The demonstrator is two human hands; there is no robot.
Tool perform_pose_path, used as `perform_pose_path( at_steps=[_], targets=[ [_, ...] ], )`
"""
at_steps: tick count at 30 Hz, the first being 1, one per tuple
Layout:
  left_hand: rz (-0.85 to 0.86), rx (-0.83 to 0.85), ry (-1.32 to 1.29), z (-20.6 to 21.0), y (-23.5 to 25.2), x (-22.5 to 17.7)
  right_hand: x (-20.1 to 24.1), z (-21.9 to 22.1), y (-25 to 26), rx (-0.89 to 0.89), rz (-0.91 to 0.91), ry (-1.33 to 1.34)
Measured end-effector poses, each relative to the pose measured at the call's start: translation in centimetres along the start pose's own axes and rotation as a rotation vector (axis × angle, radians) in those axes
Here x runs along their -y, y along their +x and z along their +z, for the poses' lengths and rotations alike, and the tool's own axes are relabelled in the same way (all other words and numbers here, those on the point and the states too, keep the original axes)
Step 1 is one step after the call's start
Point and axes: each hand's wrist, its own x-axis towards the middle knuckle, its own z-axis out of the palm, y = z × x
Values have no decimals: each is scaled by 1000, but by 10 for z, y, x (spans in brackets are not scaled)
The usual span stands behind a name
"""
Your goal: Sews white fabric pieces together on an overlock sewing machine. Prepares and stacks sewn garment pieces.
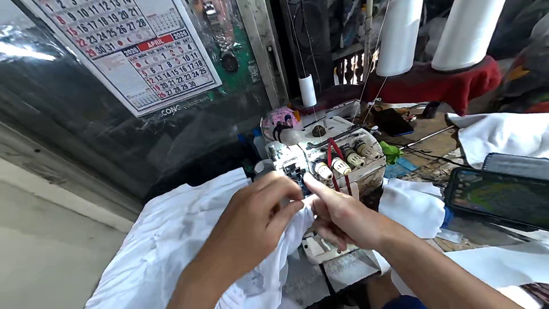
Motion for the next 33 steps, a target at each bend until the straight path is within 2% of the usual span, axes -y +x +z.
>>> perform_pose_path(
  at_steps=[2, 4, 6, 7, 9, 10, 12, 14, 16, 18, 23, 25, 27, 29, 31, 33],
  targets=[
    [-188, -111, -96, 23, -49, 5, -8, -7, -9, 85, -49, 82],
    [-359, 23, 18, 41, -98, 11, -15, -14, -14, 89, -76, 163],
    [-452, 137, 275, 39, -131, 17, -19, -5, -15, -58, -17, 204],
    [-489, 151, 381, 24, -137, 19, -20, 2, -12, -166, -21, 235],
    [-532, 102, 490, -9, -141, 25, -27, 19, -5, -333, -141, 325],
    [-532, 46, 471, -17, -142, 31, -32, 26, -2, -357, -204, 335],
    [-530, -78, 195, -9, -140, 33, -42, 37, -2, -344, -290, 295],
    [-569, -130, -72, 31, -134, 16, -49, 40, -4, -338, -309, 272],
    [-616, -92, -28, 77, -131, 1, -48, 33, -7, -333, -293, 256],
    [-568, -93, 219, 93, -132, 5, -39, 23, -10, -311, -268, 199],
    [-371, -82, 636, -4, -135, 43, -46, 23, -7, -387, -286, 172],
    [-353, 88, 544, -12, -140, 59, -59, 35, -10, -420, -353, 124],
    [-471, 306, 322, -22, -136, 63, -72, 39, -15, -433, -422, -1],
    [-415, 224, 181, -28, -110, 51, -82, 35, -18, -405, -475, -94],
    [-225, 50, 100, -13, -70, 27, -84, 31, -19, -378, -516, -179],
    [-30, 54, 49, 10, -32, 13, -79, 29, -17, -379, -562, -273]
  ],
)
